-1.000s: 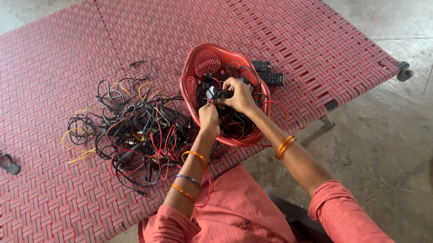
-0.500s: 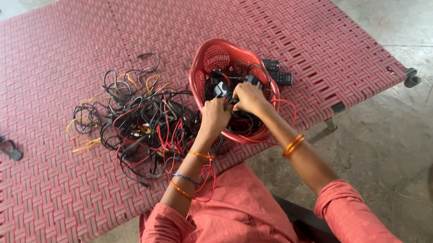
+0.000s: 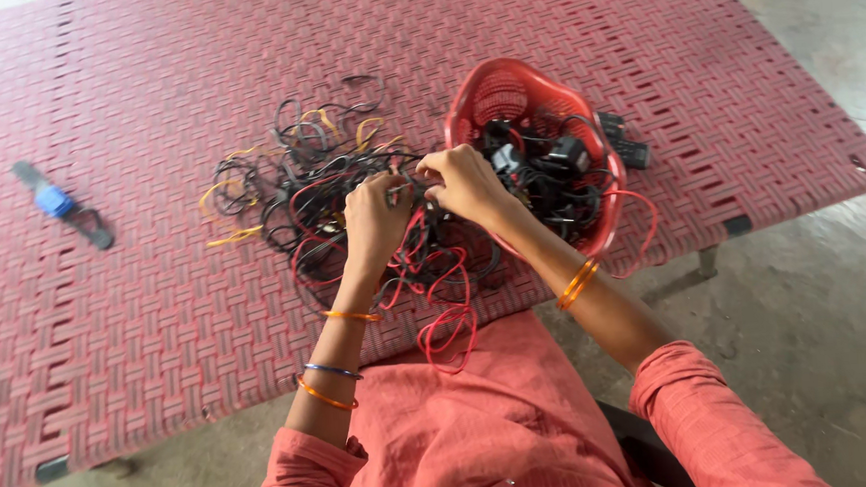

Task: The person untangles a pile of mixed electronic cables and chargers on a woven table. They separate individual items from the tangled mass, straighten the wires, and place them into a red plastic basket.

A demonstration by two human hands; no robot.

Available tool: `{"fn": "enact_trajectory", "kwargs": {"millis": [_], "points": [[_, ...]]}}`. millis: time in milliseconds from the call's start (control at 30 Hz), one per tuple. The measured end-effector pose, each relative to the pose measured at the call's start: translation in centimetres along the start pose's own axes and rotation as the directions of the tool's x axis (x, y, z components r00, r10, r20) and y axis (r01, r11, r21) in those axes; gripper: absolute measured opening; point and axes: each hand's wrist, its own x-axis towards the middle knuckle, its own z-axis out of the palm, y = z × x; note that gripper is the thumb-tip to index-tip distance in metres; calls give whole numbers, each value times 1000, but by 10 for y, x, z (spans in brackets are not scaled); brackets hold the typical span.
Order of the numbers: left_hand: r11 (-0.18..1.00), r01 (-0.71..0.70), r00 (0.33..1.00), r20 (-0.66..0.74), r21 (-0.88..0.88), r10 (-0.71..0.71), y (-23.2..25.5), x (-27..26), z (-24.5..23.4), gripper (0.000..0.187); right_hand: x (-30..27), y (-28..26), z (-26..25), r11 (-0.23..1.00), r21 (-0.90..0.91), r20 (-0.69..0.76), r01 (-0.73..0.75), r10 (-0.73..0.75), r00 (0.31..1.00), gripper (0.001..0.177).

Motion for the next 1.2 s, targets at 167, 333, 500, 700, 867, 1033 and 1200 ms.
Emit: {"fn": "enact_trajectory", "kwargs": {"millis": [167, 333, 500, 700, 867, 1033, 1200], "points": [[993, 70, 997, -22, 99, -69, -39, -18, -22, 20, 10, 5, 51, 995, -16, 95, 96, -95, 991, 37], [982, 166, 982, 72, 91, -173, -74, -36, -25, 19, 5, 7, 64, 982, -181, 384, 47, 27, 923, 24], [979, 127, 962, 221, 160, -161, -89, -47, -7, 26, -8, -2, 72, 948, -292, 599, 125, 79, 797, 67], [968, 188, 887, 394, 168, -241, -92, -55, 5, 18, -22, 17, 100, 965, -259, 533, -52, 187, 825, 42], [988, 141, 915, 371, 69, -157, -112, -55, 17, 13, -16, 25, 107, 981, -169, 514, -99, 173, 840, 32], [990, 126, 890, 434, 62, -140, -120, -50, 27, 14, -22, 17, 110, 982, -139, 416, -125, 172, 893, 30], [996, 80, 933, 349, 44, -90, -92, -36, 2, 25, 5, 7, 77, 992, 40, 404, -116, 91, 910, 20]]}}
